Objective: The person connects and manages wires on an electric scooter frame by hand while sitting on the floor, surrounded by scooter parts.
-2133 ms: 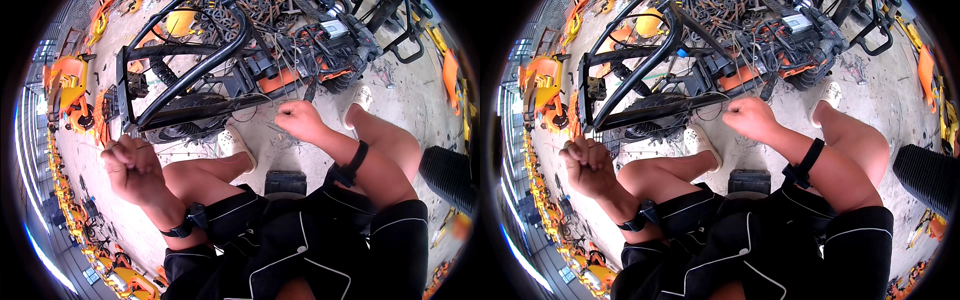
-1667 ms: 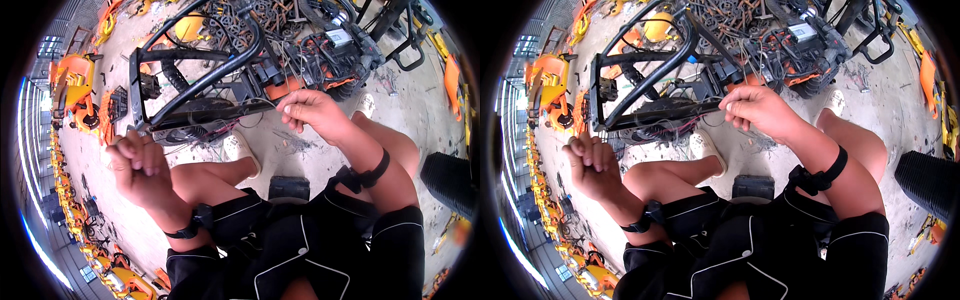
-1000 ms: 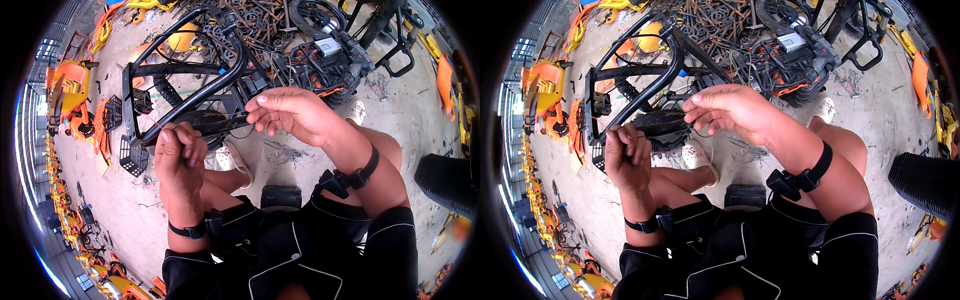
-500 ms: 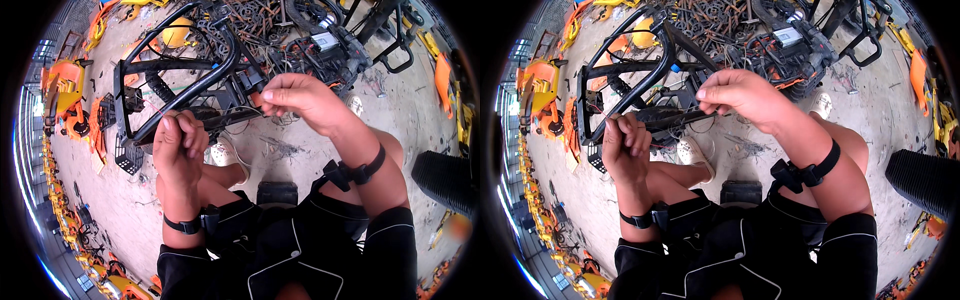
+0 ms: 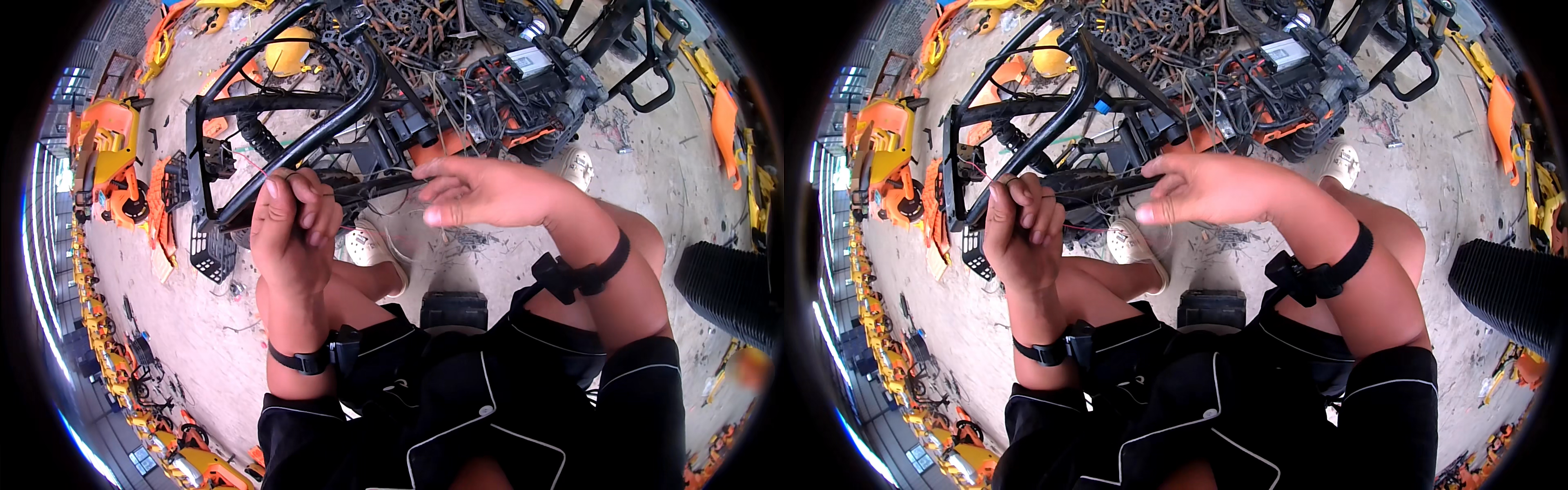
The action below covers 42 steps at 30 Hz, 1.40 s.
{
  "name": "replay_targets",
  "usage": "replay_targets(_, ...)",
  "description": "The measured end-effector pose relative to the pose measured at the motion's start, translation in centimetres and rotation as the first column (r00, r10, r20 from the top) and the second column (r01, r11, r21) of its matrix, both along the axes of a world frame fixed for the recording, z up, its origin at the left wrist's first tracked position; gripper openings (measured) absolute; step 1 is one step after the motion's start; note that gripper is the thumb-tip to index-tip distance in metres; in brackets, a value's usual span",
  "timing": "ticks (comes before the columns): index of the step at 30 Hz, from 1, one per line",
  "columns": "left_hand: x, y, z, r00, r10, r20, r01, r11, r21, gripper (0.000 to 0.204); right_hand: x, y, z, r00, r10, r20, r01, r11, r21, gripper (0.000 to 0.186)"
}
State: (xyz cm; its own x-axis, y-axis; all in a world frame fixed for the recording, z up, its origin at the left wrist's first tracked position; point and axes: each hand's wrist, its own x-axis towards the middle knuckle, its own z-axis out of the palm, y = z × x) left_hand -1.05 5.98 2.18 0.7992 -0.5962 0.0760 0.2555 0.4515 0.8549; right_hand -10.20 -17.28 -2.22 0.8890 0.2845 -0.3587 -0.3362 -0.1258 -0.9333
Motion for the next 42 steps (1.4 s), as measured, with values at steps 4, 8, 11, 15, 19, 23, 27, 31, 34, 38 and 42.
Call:
replay_targets(4, 0.1, 0.0, 0.1, 0.999, 0.039, 0.007, -0.039, 0.999, -0.015, 0.032, -0.1, 0.8, -1.7, 0.996, 0.032, -0.08, -0.03, 0.999, 0.029, 0.045)
replay_targets(8, 0.4, 0.6, 0.4, 0.998, 0.058, 0.021, -0.057, 0.998, -0.033, 0.033, 0.5, 0.1, -2.6, 0.96, -0.19, -0.204, 0.212, 0.973, 0.089, 0.023)
replay_targets(11, 0.8, 1.2, 0.4, 0.996, 0.068, 0.048, -0.066, 0.996, -0.061, 0.033, 0.8, -0.9, -2.4, 0.901, -0.378, -0.215, 0.397, 0.916, 0.056, 0.021)
replay_targets(15, 1.6, 2.1, 0.6, 0.993, 0.111, 0.045, -0.107, 0.99, -0.088, 0.033, 1.1, -2.7, -1.8, 0.844, -0.507, -0.177, 0.53, 0.839, 0.122, 0.023)
replay_targets(19, 1.6, 2.3, 0.5, 0.992, 0.104, 0.077, -0.099, 0.993, -0.072, 0.033, 1.2, -3.6, -0.7, 0.794, -0.592, -0.14, 0.608, 0.765, 0.211, 0.023)
replay_targets(23, 1.4, 2.2, 0.5, 0.986, 0.115, 0.117, -0.112, 0.993, -0.03, 0.032, 1.1, -4.0, 0.3, 0.737, -0.665, -0.12, 0.672, 0.7, 0.242, 0.021)
replay_targets(27, 1.3, 2.3, 0.5, 0.978, 0.122, 0.17, -0.123, 0.992, -0.003, 0.032, 1.3, -4.1, 0.6, 0.736, -0.668, -0.112, 0.671, 0.697, 0.252, 0.021)
replay_targets(31, 1.4, 2.4, 0.3, 0.98, 0.14, 0.144, -0.142, 0.99, 0.002, 0.036, 1.8, -4.2, 0.2, 0.735, -0.676, -0.045, 0.672, 0.719, 0.176, 0.019)
replay_targets(34, 1.2, 2.3, 0.1, 0.98, 0.128, 0.155, -0.134, 0.991, 0.028, 0.036, 2.0, -4.2, 0.2, 0.752, -0.658, 0.02, 0.652, 0.749, 0.121, 0.018)
replay_targets(38, 1.0, 2.0, 0.0, 0.977, 0.12, 0.174, -0.133, 0.989, 0.068, 0.033, 2.1, -3.9, 0.6, 0.747, -0.663, 0.046, 0.659, 0.748, 0.08, 0.018)
replay_targets(42, 1.1, 1.9, 0.0, 0.976, 0.127, 0.177, -0.143, 0.986, 0.082, 0.032, 2.1, -3.9, 1.1, 0.774, -0.632, 0.033, 0.629, 0.774, 0.067, 0.019)
